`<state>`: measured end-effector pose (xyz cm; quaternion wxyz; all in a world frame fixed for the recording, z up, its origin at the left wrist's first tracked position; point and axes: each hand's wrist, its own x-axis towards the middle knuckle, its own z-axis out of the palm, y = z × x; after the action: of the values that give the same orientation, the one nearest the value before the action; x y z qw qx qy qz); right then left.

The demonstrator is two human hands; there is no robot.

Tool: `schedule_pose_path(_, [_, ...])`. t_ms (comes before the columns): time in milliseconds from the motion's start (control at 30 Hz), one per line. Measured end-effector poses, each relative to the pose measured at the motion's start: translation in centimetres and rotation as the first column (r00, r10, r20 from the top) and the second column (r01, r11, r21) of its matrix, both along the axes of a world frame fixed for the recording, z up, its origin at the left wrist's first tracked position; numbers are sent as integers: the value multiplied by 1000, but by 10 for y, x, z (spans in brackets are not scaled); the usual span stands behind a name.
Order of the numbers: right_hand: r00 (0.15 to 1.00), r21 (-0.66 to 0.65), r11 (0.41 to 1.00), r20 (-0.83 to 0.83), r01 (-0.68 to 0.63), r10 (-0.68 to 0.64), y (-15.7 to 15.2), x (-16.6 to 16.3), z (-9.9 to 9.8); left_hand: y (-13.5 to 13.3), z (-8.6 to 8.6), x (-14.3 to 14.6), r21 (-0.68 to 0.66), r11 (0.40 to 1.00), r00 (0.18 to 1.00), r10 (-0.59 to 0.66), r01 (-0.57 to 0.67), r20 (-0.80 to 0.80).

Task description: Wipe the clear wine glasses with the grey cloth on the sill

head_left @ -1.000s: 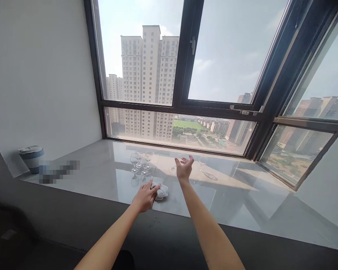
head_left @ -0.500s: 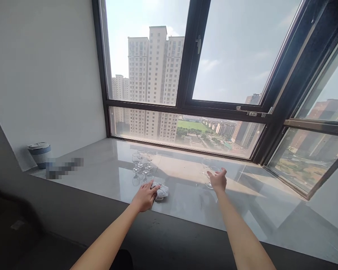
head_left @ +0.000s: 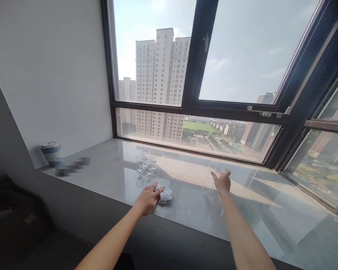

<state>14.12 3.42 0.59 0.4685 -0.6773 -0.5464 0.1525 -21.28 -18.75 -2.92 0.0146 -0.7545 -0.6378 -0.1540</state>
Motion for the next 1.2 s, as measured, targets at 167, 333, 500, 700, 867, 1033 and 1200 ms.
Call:
schedule_pose_path(167, [999, -7, 1000, -36, -12, 11, 6, -3, 0, 1, -5, -1, 27, 1000, 1000, 6, -6, -7])
schedule_pose_path(333, [995, 79, 992, -35, 97, -95, -10, -9, -5, 4, -8, -3, 42, 999, 1000, -3, 3, 8])
schedule_pose_path(500, [998, 387, 921, 29, 43, -59, -60, -48, -17, 2, -7, -4, 60, 998, 995, -27, 21, 99])
schedule_pose_path(700, [743, 212, 712, 208, -670, 636, -125, -136, -26, -4, -7, -6, 172, 981, 955, 31, -85, 293])
schedule_pose_path(867, [673, 57, 673, 149, -737, 724, -164, -196, -35, -5, -3, -4, 217, 941, 936, 191, -260, 296])
schedule_pose_path(1033, [649, -57, 694, 308, -718, 696, -176, -211, -41, -6, 2, -3, 201, 945, 948, 208, -259, 242])
schedule_pose_path(1200, [676, -111, 775, 423, -622, 603, -165, -170, -39, -6, 0, -5, 198, 929, 918, 239, -311, 318])
